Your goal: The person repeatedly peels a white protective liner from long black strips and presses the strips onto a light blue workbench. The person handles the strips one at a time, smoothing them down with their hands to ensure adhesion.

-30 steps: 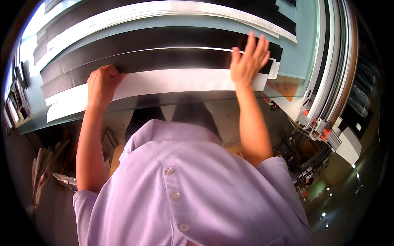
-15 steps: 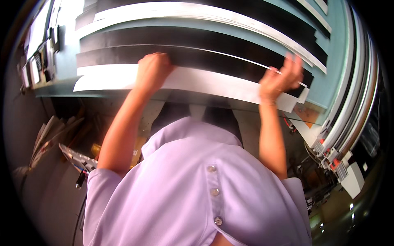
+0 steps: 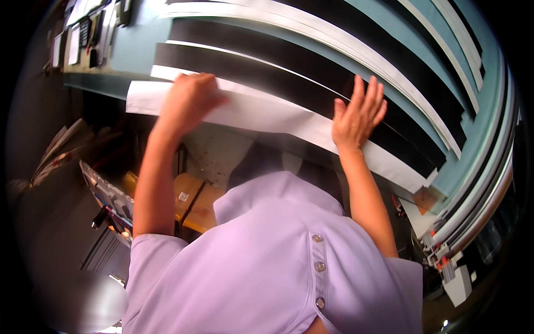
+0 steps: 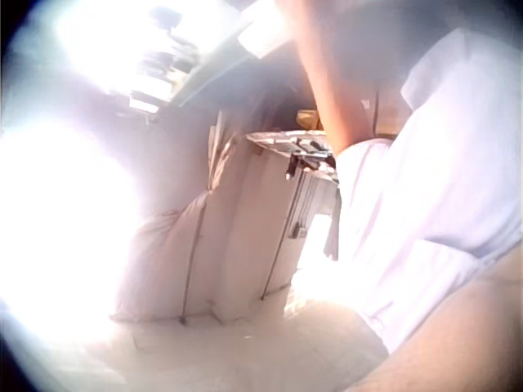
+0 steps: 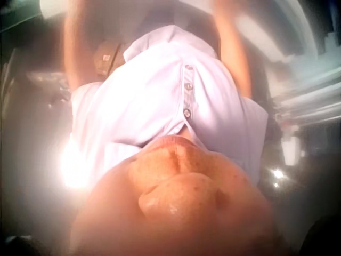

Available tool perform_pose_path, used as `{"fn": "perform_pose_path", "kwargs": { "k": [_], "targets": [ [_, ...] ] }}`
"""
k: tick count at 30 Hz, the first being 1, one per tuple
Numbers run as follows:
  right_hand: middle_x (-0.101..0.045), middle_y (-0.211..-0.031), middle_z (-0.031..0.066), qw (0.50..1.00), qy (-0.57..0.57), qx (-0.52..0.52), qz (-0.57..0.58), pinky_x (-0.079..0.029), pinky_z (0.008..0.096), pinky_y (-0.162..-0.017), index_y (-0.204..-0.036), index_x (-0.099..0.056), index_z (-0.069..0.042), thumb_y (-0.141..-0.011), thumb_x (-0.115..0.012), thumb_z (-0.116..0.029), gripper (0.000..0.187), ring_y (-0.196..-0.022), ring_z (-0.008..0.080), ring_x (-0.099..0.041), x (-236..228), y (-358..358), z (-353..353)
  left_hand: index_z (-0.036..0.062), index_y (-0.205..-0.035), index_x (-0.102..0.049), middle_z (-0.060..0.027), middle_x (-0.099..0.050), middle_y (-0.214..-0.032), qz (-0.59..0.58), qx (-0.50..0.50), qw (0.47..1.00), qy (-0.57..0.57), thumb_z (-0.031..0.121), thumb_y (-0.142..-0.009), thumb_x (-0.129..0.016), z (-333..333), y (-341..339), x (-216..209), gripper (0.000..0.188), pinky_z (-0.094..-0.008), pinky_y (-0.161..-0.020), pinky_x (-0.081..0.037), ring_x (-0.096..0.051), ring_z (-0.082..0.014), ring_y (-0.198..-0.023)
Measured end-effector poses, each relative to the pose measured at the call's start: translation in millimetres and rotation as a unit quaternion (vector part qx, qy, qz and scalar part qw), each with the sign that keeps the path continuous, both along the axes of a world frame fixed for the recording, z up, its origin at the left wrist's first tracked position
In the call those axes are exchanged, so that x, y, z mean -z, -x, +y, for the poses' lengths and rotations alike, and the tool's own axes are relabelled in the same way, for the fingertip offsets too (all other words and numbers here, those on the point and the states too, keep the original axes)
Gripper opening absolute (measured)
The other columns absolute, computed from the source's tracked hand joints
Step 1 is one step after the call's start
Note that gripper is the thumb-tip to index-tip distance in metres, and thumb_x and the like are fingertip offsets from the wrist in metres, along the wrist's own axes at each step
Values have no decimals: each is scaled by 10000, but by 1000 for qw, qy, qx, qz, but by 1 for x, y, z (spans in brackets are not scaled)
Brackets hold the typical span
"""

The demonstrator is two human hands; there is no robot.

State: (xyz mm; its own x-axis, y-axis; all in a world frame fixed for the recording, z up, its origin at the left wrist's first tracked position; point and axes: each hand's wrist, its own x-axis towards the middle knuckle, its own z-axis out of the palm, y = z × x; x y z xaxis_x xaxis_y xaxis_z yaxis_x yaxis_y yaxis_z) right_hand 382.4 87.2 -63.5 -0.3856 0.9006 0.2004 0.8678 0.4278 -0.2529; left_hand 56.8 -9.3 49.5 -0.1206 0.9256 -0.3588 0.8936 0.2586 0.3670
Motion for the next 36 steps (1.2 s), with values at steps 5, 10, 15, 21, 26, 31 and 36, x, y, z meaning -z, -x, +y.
{"fn": "perform_pose_path", "kwargs": {
  "k": [5,10,15,21,26,31,36],
  "targets": [
    [-324,-1593,171,1000,-19,-19,-2,-184,570,-1165,-1513,-407,-100,-1049,-248,-593,696,-1480,391,-284,-5,5,0,54,-847,-670,-116,-653,-784,80,-89,992,-25,247,-789,-799,-23,123,1,239,-383,-846,-454,-618,-312,-801],
    [-368,-1572,160,999,-25,-20,-12,-184,543,-1175,-1502,-426,-82,-1055,-249,-569,684,-1475,374,-307,-5,6,-1,25,-879,-719,-105,-697,-800,-8,-178,984,-23,229,-809,-788,-28,162,36,226,-362,-709,-478,-627,-263,-756],
    [-375,-1569,152,999,-28,-20,-19,-178,544,-1173,-1499,-419,-69,-1059,-265,-547,667,-1477,363,-312,-3,7,-1,78,-825,-722,-84,-687,-770,-8,-166,986,-2,287,-810,-739,-24,166,44,211,-371,-961,-384,-643,-281,-786],
    [-371,-1570,156,999,-29,-25,-24,-169,545,-1173,-1505,-404,-63,-1060,-279,-530,657,-1481,355,-310,-4,7,-1,76,-784,-712,-93,-688,-751,11,-145,989,-22,284,-793,-726,-25,166,47,208,-374,-991,-359,-657,-283,-781],
    [-364,-1571,165,999,-32,-31,-22,-170,549,-1171,-1505,-404,-60,-1060,-283,-521,651,-1482,357,-307,-5,7,-1,19,-812,-712,-114,-675,-752,6,-175,984,20,230,-785,-785,-19,158,35,225,-366,-684,-482,-633,-271,-713],
    [-362,-1571,169,999,-31,-29,-24,-185,553,-1167,-1502,-409,-62,-1061,-293,-525,651,-1480,365,-306,-5,6,-1,65,-901,-711,-90,-683,-827,88,-120,988,51,308,-790,-787,-15,158,40,278,-390,-849,-425,-655,-266,-844],
    [-357,-1575,165,999,-32,-28,-19,-196,557,-1164,-1501,-417,-70,-1059,-302,-535,652,-1479,370,-308,-8,6,-2,106,-1140,-625,-81,-656,-1038,227,-178,957,32,331,-800,-788,-29,158,36,439,-422,-896,-386,-618,-284,-1015]
  ]
}}
